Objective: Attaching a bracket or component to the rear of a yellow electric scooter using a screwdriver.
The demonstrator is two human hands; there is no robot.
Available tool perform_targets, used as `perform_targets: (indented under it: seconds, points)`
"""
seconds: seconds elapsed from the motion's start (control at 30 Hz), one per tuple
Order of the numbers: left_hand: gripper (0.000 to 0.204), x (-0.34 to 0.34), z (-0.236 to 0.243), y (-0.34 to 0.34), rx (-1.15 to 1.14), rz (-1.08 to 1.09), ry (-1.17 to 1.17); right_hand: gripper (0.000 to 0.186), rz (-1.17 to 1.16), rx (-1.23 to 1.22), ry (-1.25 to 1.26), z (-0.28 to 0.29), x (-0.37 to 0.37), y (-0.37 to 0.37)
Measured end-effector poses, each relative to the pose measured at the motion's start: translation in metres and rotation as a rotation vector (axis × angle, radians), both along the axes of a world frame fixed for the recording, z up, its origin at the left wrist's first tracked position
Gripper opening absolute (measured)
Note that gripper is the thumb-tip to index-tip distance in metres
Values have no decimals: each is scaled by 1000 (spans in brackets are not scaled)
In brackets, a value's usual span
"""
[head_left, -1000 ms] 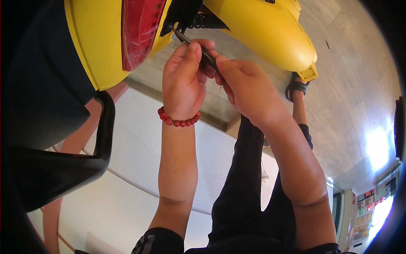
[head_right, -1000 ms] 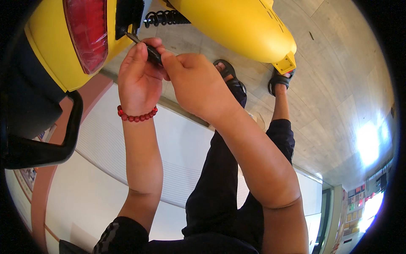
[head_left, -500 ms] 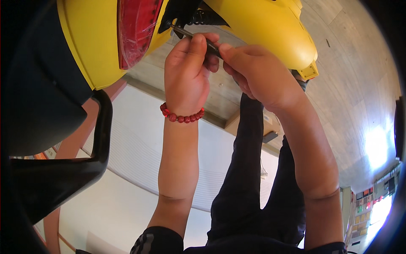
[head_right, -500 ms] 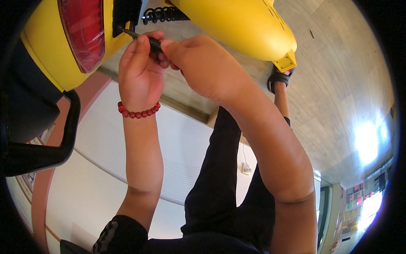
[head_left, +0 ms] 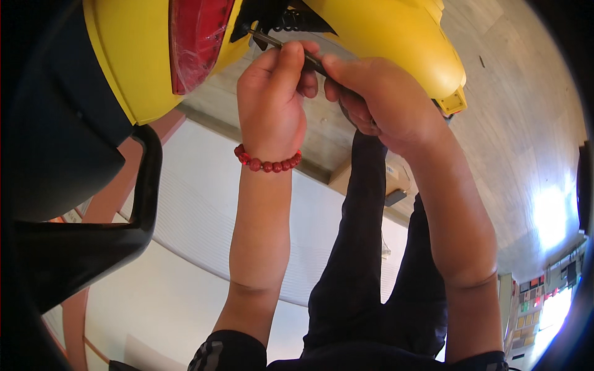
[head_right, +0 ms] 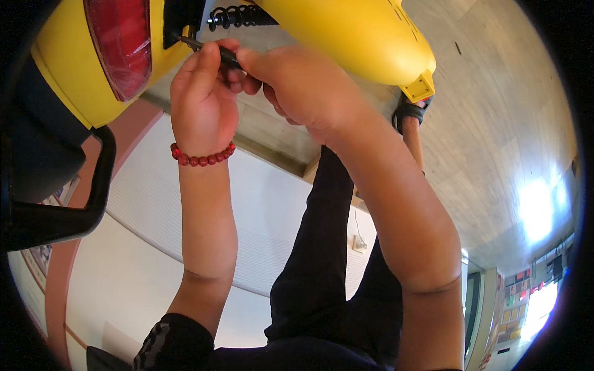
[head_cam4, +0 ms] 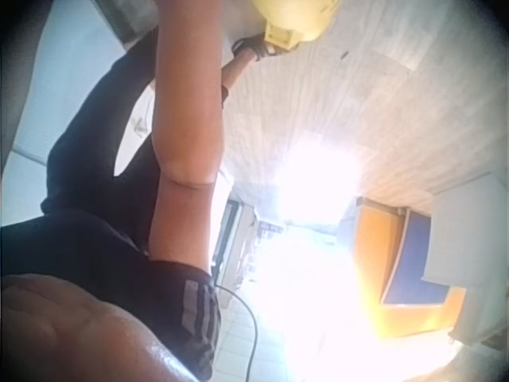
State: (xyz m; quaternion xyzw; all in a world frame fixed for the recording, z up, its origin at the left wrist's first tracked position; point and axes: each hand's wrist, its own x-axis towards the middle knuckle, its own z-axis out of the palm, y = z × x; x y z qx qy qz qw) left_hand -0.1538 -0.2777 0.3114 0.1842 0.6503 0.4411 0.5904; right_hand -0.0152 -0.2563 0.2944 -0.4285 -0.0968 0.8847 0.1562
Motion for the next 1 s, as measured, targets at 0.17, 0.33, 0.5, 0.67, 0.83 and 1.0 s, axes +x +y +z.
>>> perform_targets:
  seconds: [0.17, 0.33, 0.5, 0.67, 0.83, 1.0]
  points:
    - [21, 4, 1, 1, -22, 8, -4, 43, 244, 277, -191, -2, 3, 5]
    - [23, -3, -3, 1, 38, -85, 27, 42, 290, 415, -204, 3, 3, 10]
    - [26, -9, -5, -2, 25, -120, -26, 36, 300, 272, -139, 4, 1, 9]
    - [25, -3, 4, -3, 15, -79, 76, 40, 71, 65, 33, 8, -1, 5]
    - [20, 5, 9, 2, -36, 38, 142, 40, 106, -278, 137, 8, -2, 10]
    - [20, 4, 11, 3, -58, 38, 173, 40, 96, -321, 200, 5, -4, 9]
